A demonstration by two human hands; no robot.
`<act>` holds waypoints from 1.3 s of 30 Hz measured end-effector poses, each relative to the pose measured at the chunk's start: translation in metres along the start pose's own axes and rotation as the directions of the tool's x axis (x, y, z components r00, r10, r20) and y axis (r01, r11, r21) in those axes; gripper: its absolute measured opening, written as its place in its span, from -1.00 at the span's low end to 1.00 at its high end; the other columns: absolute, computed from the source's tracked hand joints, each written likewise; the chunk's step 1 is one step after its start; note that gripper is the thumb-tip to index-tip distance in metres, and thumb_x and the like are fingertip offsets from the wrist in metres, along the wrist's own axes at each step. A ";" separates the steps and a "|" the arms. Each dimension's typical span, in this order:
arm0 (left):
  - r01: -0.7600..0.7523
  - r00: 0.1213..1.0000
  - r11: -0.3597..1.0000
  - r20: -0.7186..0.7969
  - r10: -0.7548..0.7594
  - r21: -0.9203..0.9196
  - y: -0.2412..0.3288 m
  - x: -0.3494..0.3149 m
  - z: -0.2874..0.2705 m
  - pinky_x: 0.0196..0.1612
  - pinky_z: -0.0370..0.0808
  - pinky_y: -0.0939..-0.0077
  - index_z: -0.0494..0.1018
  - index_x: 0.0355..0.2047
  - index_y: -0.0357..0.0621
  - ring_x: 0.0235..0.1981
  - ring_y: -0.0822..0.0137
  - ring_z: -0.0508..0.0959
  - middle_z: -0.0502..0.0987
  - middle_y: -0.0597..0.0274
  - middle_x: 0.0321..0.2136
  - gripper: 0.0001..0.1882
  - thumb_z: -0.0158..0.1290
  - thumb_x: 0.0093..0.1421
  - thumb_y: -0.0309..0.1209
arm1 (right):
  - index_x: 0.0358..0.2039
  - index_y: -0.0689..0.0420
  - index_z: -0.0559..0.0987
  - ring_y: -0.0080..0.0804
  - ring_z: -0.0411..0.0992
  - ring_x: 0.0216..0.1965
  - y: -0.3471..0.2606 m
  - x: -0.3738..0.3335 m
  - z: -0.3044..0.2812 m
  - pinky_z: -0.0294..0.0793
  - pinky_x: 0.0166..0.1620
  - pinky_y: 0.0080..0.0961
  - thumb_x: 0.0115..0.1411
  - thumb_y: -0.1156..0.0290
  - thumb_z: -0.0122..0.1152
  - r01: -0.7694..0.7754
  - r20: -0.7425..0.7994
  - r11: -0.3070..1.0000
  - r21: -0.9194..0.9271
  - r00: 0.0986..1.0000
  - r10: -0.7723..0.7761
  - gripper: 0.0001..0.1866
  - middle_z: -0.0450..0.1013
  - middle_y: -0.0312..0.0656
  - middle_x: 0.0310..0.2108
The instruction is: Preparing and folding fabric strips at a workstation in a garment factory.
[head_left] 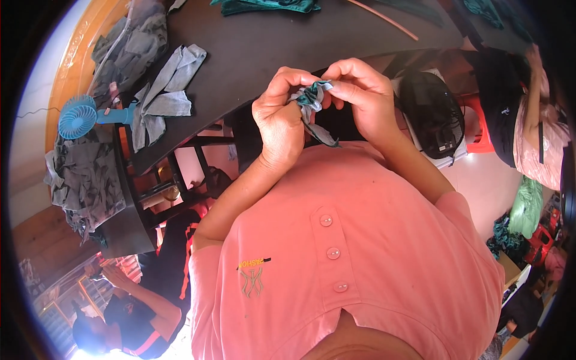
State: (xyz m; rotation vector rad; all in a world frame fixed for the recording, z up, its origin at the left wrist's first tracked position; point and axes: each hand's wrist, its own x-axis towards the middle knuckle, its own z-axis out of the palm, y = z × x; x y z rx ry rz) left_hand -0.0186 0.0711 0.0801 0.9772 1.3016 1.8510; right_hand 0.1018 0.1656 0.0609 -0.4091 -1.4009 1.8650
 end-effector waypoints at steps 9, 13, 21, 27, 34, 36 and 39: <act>-0.007 1.000 0.998 -0.003 0.007 -0.060 -0.003 -0.003 0.000 -0.57 0.31 0.70 0.48 -0.32 -0.33 -0.54 0.52 0.39 0.47 0.24 -0.32 -0.62 -0.28 -0.03 -0.84 | -0.35 0.20 0.57 -0.62 0.44 -0.45 -0.003 0.004 -0.001 0.33 -0.38 -0.66 0.13 0.50 0.23 -0.043 -0.006 0.999 0.029 0.999 0.043 -0.92 0.51 -0.31 -0.46; -0.011 0.999 0.997 0.038 0.014 -0.077 0.003 -0.006 0.001 -0.34 0.44 0.66 0.46 -0.34 -0.31 -0.41 0.47 0.49 0.44 0.27 -0.37 -0.53 -0.34 -0.14 -0.90 | -0.41 0.21 0.58 -0.59 0.43 -0.50 -0.012 0.010 -0.009 0.30 -0.42 -0.66 0.11 0.49 0.25 -0.155 0.106 0.986 0.061 0.983 0.148 -0.93 0.49 -0.30 -0.54; 0.002 1.000 0.997 -0.001 -0.002 -0.073 0.002 -0.006 -0.002 -0.53 0.32 0.71 0.52 -0.26 -0.28 -0.48 0.54 0.42 0.51 0.25 -0.32 -0.56 -0.23 -0.05 -0.88 | -0.45 0.24 0.50 -0.45 0.44 -0.59 -0.012 0.020 -0.015 0.36 -0.49 -0.65 0.08 0.51 0.25 -0.201 0.246 0.979 0.034 0.951 0.187 -0.90 0.44 -0.25 -0.55; -0.113 0.993 0.992 0.024 0.114 -0.051 0.007 -0.006 -0.005 -0.54 0.32 0.72 0.58 -0.29 -0.26 -0.49 0.54 0.42 0.52 0.24 -0.33 -0.54 -0.22 -0.03 -0.88 | -0.45 0.18 0.40 -0.49 0.41 -0.64 -0.010 0.023 -0.006 0.37 -0.55 -0.67 0.04 0.43 0.34 -0.326 0.281 0.932 0.156 0.920 0.274 -0.76 0.42 -0.26 -0.54; -0.103 0.995 0.984 -0.008 0.103 -0.148 0.022 -0.002 -0.005 -0.34 0.58 0.57 0.56 -0.30 -0.36 -0.39 0.36 0.57 0.50 0.16 -0.33 -0.51 -0.27 -0.10 -0.94 | -0.42 0.19 0.45 -0.41 0.41 -0.64 0.002 0.035 0.001 0.35 -0.56 -0.57 0.13 0.39 0.29 -0.477 0.485 0.794 0.377 0.832 0.270 -0.81 0.47 -0.20 -0.53; -0.128 0.992 0.982 -0.023 0.126 -0.140 0.022 -0.001 -0.006 -0.32 0.59 0.57 0.56 -0.31 -0.37 -0.39 0.35 0.58 0.50 0.16 -0.34 -0.51 -0.28 -0.11 -0.94 | -0.42 0.18 0.45 -0.40 0.41 -0.64 0.007 0.039 0.003 0.36 -0.56 -0.56 0.14 0.37 0.29 -0.502 0.517 0.770 0.393 0.813 0.266 -0.80 0.47 -0.20 -0.53; -0.152 0.987 0.978 -0.072 0.142 -0.145 0.023 0.001 -0.008 -0.58 0.28 0.69 0.56 -0.33 -0.30 -0.56 0.51 0.39 0.52 0.19 -0.35 -0.62 -0.20 0.00 -0.84 | -0.42 0.18 0.46 -0.39 0.40 -0.64 0.007 0.042 0.008 0.38 -0.55 -0.56 0.14 0.35 0.29 -0.526 0.558 0.739 0.421 0.793 0.246 -0.79 0.47 -0.21 -0.52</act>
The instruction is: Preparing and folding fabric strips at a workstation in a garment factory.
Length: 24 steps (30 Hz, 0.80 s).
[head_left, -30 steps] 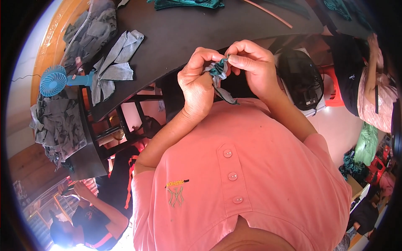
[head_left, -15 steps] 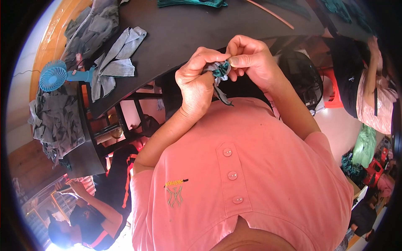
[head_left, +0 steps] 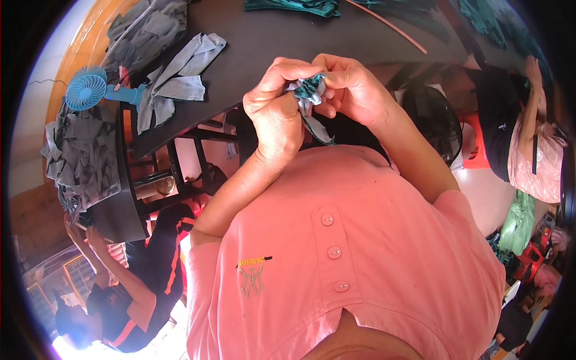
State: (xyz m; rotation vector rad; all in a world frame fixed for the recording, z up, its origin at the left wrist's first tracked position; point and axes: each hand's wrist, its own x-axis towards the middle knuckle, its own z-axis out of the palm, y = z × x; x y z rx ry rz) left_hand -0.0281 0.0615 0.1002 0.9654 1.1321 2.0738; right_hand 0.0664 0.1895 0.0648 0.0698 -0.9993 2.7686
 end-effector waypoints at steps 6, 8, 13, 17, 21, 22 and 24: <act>0.132 0.952 0.991 -0.275 -0.136 -0.034 0.003 0.013 -0.009 -0.57 0.29 0.65 0.53 -0.39 -0.34 -0.60 0.53 0.34 0.50 0.26 -0.46 -0.62 -0.26 -0.08 -0.80 | -0.33 0.18 0.48 -0.51 0.44 -0.56 0.001 -0.002 0.037 0.39 -0.50 -0.60 0.02 0.48 0.37 0.237 -0.109 0.397 -0.887 0.726 -0.679 -0.76 0.46 -0.30 -0.50; 0.135 0.950 0.990 -0.277 -0.144 -0.052 0.001 0.015 -0.009 -0.51 0.32 0.67 0.52 -0.38 -0.35 -0.56 0.52 0.37 0.50 0.24 -0.49 -0.64 -0.26 -0.07 -0.77 | -0.24 0.15 0.48 -0.40 0.48 -0.55 0.003 -0.011 0.063 0.43 -0.46 -0.53 -0.10 0.48 0.38 0.230 0.181 -0.001 -0.973 0.765 -0.618 -0.63 0.47 -0.24 -0.47; 0.070 0.951 0.995 -0.305 -0.044 0.075 -0.005 0.025 0.005 -0.35 0.39 0.68 0.50 -0.34 -0.39 -0.45 0.48 0.44 0.51 0.23 -0.46 -0.70 -0.19 -0.03 -0.74 | -0.23 0.13 0.47 -0.21 0.49 -0.52 0.016 0.017 0.043 0.46 -0.44 -0.35 -0.11 0.70 0.10 0.273 0.394 -0.287 -0.918 0.554 -0.734 -0.64 0.51 -0.20 -0.48; 0.070 0.956 0.988 -0.292 -0.026 0.140 -0.001 0.025 0.006 -0.37 0.37 0.68 0.52 -0.39 -0.35 -0.44 0.52 0.42 0.52 0.28 -0.47 -0.79 -0.07 -0.03 -0.72 | -0.46 0.09 0.52 -0.25 0.43 -0.59 -0.015 0.025 0.030 0.40 -0.52 -0.39 -0.15 0.70 0.13 0.293 0.533 -0.446 -0.846 0.437 -0.724 -0.77 0.47 -0.24 -0.57; 0.119 0.977 0.948 -0.204 -0.059 0.296 0.005 0.023 0.003 -0.34 0.41 0.62 0.52 -0.34 -0.35 -0.43 0.49 0.46 0.54 0.26 -0.45 -0.86 0.05 0.06 -0.66 | -0.48 0.12 0.52 -0.29 0.41 -0.61 -0.029 0.025 0.022 0.38 -0.54 -0.42 -0.16 0.71 0.14 0.340 0.590 -0.483 -0.807 0.427 -0.685 -0.78 0.46 -0.25 -0.59; 0.117 0.986 0.905 -0.154 -0.058 0.410 0.007 0.022 0.001 -0.34 0.45 0.57 0.51 -0.28 -0.38 -0.43 0.44 0.52 0.54 0.20 -0.43 -0.85 0.08 0.11 -0.63 | -0.48 0.12 0.52 -0.30 0.42 -0.61 -0.031 0.025 0.021 0.38 -0.54 -0.43 -0.17 0.72 0.14 0.325 0.613 -0.519 -0.790 0.402 -0.681 -0.78 0.45 -0.25 -0.60; 0.249 0.962 0.928 -0.180 -0.205 0.275 0.012 0.019 0.003 -0.39 0.44 0.55 0.49 -0.28 -0.40 -0.47 0.42 0.51 0.53 0.18 -0.46 -0.86 0.09 0.12 -0.62 | -0.48 0.12 0.52 -0.30 0.42 -0.60 -0.036 0.026 0.012 0.38 -0.54 -0.43 -0.17 0.73 0.14 0.308 0.634 -0.555 -0.773 0.379 -0.674 -0.78 0.45 -0.24 -0.60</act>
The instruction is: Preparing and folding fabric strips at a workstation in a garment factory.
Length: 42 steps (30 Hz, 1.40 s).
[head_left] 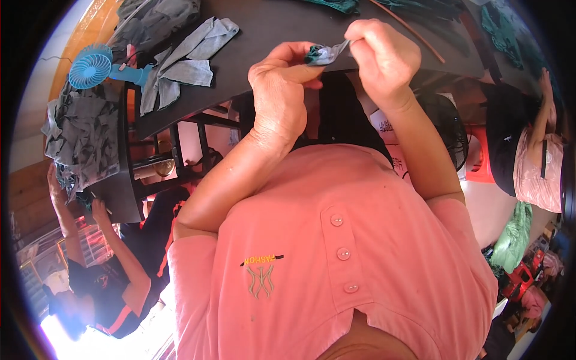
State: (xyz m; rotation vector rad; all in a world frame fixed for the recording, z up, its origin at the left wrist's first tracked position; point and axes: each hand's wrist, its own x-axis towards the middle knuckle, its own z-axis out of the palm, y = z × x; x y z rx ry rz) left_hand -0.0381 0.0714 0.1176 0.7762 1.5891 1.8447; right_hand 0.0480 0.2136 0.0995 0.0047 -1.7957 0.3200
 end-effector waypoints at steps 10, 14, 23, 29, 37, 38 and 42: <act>0.458 0.872 0.873 0.277 -0.404 -0.166 0.000 0.004 -0.011 -0.70 0.31 0.56 0.42 -0.26 -0.38 -0.67 0.28 0.52 0.50 0.09 -0.62 -0.85 0.08 0.17 -0.55 | -0.50 0.10 0.50 -0.32 0.41 -0.62 -0.004 -0.012 0.004 0.34 -0.57 -0.42 -0.18 0.72 0.13 -0.055 0.018 0.996 -0.074 0.998 0.057 -0.77 0.39 -0.26 -0.63; 0.613 0.720 0.734 0.589 -0.366 -0.293 -0.004 0.005 -0.021 -0.75 0.26 0.55 0.36 -0.25 -0.31 -0.72 0.22 0.50 0.51 0.02 -0.62 -0.84 0.05 0.25 -0.46 | -0.52 0.08 0.50 -0.33 0.37 -0.65 -0.007 -0.014 0.008 0.31 -0.59 -0.42 -0.20 0.69 0.17 -0.007 0.052 0.992 -0.126 0.999 0.013 -0.78 0.35 -0.28 -0.65; 0.721 0.471 0.636 0.868 -0.158 -0.276 0.022 -0.018 -0.028 -0.74 0.41 0.42 0.46 -0.26 -0.35 -0.80 0.11 0.47 0.52 -0.10 -0.59 -0.77 0.16 0.07 -0.53 | -0.50 0.06 0.53 -0.35 0.24 -0.71 -0.024 0.026 -0.001 0.16 -0.64 -0.47 -0.16 0.16 0.36 0.243 0.189 0.958 0.154 0.944 -0.270 -0.71 0.19 -0.30 -0.66; 0.705 0.375 0.632 0.925 0.052 -0.322 0.048 -0.018 -0.017 -0.75 0.39 0.53 0.39 -0.13 -0.47 -0.81 0.19 0.46 0.53 -0.44 -0.30 -0.69 0.03 0.26 -0.41 | -0.54 0.12 0.48 -0.47 0.28 -0.68 -0.040 0.036 0.022 0.21 -0.61 -0.54 -0.12 0.37 0.29 -0.002 0.234 0.894 0.448 0.965 -0.116 -0.83 0.27 -0.30 -0.67; 0.626 0.427 0.668 0.894 0.139 -0.403 0.051 -0.031 -0.029 -0.74 0.41 0.48 0.36 -0.09 -0.50 -0.83 0.25 0.39 0.47 -0.60 -0.31 -0.54 -0.06 0.35 -0.20 | -0.52 0.19 0.48 -0.62 0.18 -0.67 -0.056 0.023 0.035 0.16 -0.60 -0.63 0.00 0.37 0.28 -0.357 0.397 0.626 0.694 0.914 0.081 -0.82 0.27 -0.32 -0.68; 0.625 0.428 0.670 0.894 0.135 -0.400 0.049 -0.030 -0.027 -0.74 0.41 0.48 0.36 -0.09 -0.50 -0.83 0.25 0.39 0.47 -0.60 -0.31 -0.54 -0.06 0.35 -0.20 | -0.52 0.19 0.48 -0.62 0.18 -0.67 -0.056 0.022 0.036 0.16 -0.60 -0.63 0.00 0.37 0.28 -0.355 0.394 0.623 0.697 0.915 0.081 -0.82 0.27 -0.32 -0.68; 0.437 0.682 0.790 0.731 0.020 -0.430 0.042 -0.022 -0.032 -0.64 0.41 0.46 0.48 -0.31 -0.46 -0.74 0.20 0.46 0.55 -0.20 -0.45 -0.47 0.06 0.23 -0.06 | -0.42 0.23 0.53 -0.53 0.31 -0.57 -0.053 0.014 0.038 0.30 -0.49 -0.62 -0.01 0.53 0.27 -0.495 0.434 0.591 0.637 0.864 0.256 -0.88 0.40 -0.29 -0.55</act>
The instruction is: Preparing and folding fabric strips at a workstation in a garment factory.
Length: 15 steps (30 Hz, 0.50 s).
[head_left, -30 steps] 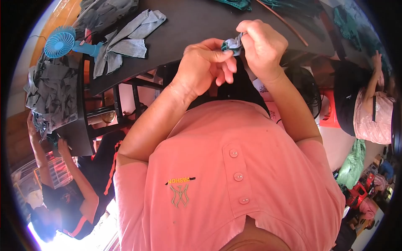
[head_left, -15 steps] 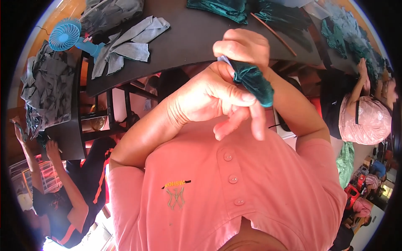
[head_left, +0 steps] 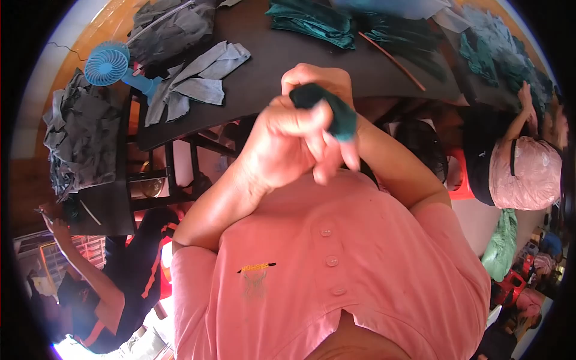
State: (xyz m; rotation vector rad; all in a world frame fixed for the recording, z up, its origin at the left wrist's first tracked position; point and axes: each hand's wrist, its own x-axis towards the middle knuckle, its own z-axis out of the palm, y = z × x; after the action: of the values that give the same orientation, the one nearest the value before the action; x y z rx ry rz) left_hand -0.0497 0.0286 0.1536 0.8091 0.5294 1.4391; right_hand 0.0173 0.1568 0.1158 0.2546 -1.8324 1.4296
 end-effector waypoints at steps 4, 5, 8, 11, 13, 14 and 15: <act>-0.135 0.983 0.985 -0.137 0.120 -0.103 0.007 0.003 -0.034 -0.59 0.24 0.54 0.46 -0.30 -0.32 -0.68 0.41 0.27 0.46 0.09 -0.46 -0.50 -0.04 0.30 -0.01 | -0.28 0.17 0.60 -0.49 0.40 -0.46 0.007 -0.008 -0.019 0.40 -0.38 -0.58 -0.02 0.67 0.20 -0.087 -0.166 0.952 -0.293 0.985 0.039 -0.75 0.45 -0.25 -0.42; -0.127 0.975 0.982 -0.198 0.098 -0.141 0.010 0.003 -0.032 -0.59 0.26 0.52 0.47 -0.39 -0.31 -0.69 0.36 0.31 0.49 0.05 -0.46 -0.51 -0.04 0.31 -0.03 | -0.27 0.19 0.60 -0.47 0.41 -0.45 -0.008 -0.005 -0.023 0.41 -0.37 -0.56 -0.03 0.68 0.20 -0.035 -0.162 0.959 -0.282 0.987 -0.011 -0.74 0.45 -0.23 -0.40; -0.072 0.964 0.986 -0.266 0.030 -0.151 0.008 0.004 -0.032 -0.59 0.25 0.52 0.48 -0.39 -0.31 -0.69 0.34 0.34 0.50 0.09 -0.54 -0.51 -0.05 0.31 -0.04 | -0.24 0.22 0.60 -0.42 0.44 -0.43 -0.032 0.005 -0.033 0.43 -0.37 -0.53 -0.03 0.70 0.19 0.097 -0.113 0.942 -0.322 0.984 -0.140 -0.72 0.46 -0.20 -0.37; 0.010 0.990 1.000 -0.143 -0.009 0.001 0.002 0.005 -0.035 -0.62 0.24 0.56 0.40 -0.35 -0.43 -0.69 0.38 0.29 0.42 0.08 -0.56 -0.52 -0.06 0.33 -0.11 | -0.24 0.25 0.59 -0.39 0.46 -0.42 -0.025 0.002 -0.044 0.45 -0.37 -0.52 -0.02 0.71 0.18 0.168 -0.035 0.928 -0.331 0.981 -0.190 -0.72 0.47 -0.18 -0.35; 0.052 0.972 0.999 -0.229 -0.047 0.014 0.001 0.009 -0.028 -0.64 0.24 0.54 0.40 -0.35 -0.44 -0.71 0.37 0.31 0.43 0.07 -0.55 -0.53 -0.05 0.32 -0.12 | -0.29 0.27 0.57 -0.35 0.46 -0.46 -0.019 0.002 -0.048 0.43 -0.42 -0.51 0.00 0.69 0.17 0.182 -0.019 0.928 -0.324 0.980 -0.199 -0.79 0.46 -0.14 -0.39; 0.083 0.946 0.996 -0.315 -0.071 0.024 0.000 0.010 -0.024 -0.66 0.25 0.52 0.41 -0.36 -0.44 -0.73 0.36 0.32 0.44 0.07 -0.55 -0.54 -0.03 0.31 -0.14 | -0.29 0.27 0.57 -0.35 0.46 -0.46 -0.019 0.000 -0.049 0.43 -0.42 -0.51 0.00 0.69 0.17 0.177 -0.025 0.930 -0.323 0.980 -0.195 -0.79 0.46 -0.14 -0.39; 0.074 0.935 0.997 -0.345 -0.078 -0.026 0.000 0.013 -0.020 -0.70 0.25 0.49 0.42 -0.39 -0.45 -0.75 0.34 0.35 0.45 0.05 -0.54 -0.55 -0.01 0.31 -0.17 | -0.34 0.27 0.55 -0.32 0.44 -0.50 -0.020 -0.002 -0.050 0.40 -0.45 -0.50 0.00 0.69 0.16 0.185 -0.035 0.916 -0.355 0.977 -0.211 -0.83 0.44 -0.14 -0.44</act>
State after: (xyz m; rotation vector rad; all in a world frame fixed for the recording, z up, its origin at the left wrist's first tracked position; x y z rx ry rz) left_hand -0.0632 0.0443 0.1428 0.5185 0.8089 1.5194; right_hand 0.0533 0.1932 0.1322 0.1974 -1.9027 0.9413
